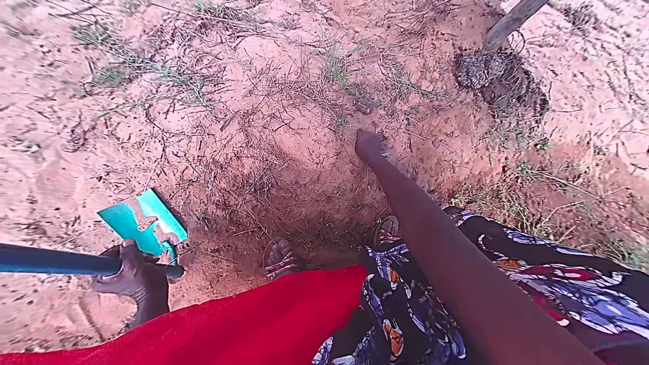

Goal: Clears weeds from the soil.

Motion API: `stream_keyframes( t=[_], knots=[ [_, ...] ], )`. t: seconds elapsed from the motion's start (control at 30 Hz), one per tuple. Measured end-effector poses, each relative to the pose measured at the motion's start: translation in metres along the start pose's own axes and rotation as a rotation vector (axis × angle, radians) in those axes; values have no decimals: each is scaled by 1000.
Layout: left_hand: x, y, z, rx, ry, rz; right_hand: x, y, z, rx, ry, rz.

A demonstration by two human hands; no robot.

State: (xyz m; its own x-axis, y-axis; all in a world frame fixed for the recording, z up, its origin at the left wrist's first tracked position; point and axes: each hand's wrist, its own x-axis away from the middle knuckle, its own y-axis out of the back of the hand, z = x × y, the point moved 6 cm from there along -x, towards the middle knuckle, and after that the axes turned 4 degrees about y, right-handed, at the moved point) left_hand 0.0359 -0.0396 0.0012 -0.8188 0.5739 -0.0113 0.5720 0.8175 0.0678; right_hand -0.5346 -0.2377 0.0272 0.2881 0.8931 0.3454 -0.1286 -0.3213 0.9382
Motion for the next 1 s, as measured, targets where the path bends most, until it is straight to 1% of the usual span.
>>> stream_keyframes(
  t=[0.2, 0.23, 0.27, 0.33, 0.4, 0.47, 0.53, 0.63, 0.73, 0.8, 0.83, 0.9, 1.0],
  knots=[
    [4, -1, -3, -23, 11, 17, 62, -38, -25, -14, -62, 11],
    [3, -1, -3, -30, 9, 20, 69, -41, -29, -13, -51, -14],
    [2, -1, -3, -32, 7, 21, 75, -42, -32, -34, -36, -60],
    [0, -1, -2, -25, 4, 22, 87, -38, -39, -109, -15, -209],
    [1, -1, -2, -1, 5, 20, 90, -27, -41, -72, 7, -325],
    [2, -2, -4, 5, 7, 18, 84, -15, -34, -21, 82, -398],
    [2, -1, -3, 10, 2, 6, 75, -3, -20, 14, 188, -361],
    [1, -1, -1, 15, 5, -7, 55, 3, 1, -19, 369, -334],
    [0, 0, 2, 27, 2, -14, 34, 13, 18, 4, 525, -434],
    [1, 0, 2, 26, -5, -15, 14, 25, 28, 12, 539, -423],
    [2, 0, 1, 17, -2, -17, 4, 29, 32, 1, 521, -382],
    [2, 0, 0, 10, -1, -19, -15, 34, 42, -20, 453, -259],
    [2, 1, 2, 15, -14, -29, -38, 25, 52, 8, 367, -104]
  ],
)
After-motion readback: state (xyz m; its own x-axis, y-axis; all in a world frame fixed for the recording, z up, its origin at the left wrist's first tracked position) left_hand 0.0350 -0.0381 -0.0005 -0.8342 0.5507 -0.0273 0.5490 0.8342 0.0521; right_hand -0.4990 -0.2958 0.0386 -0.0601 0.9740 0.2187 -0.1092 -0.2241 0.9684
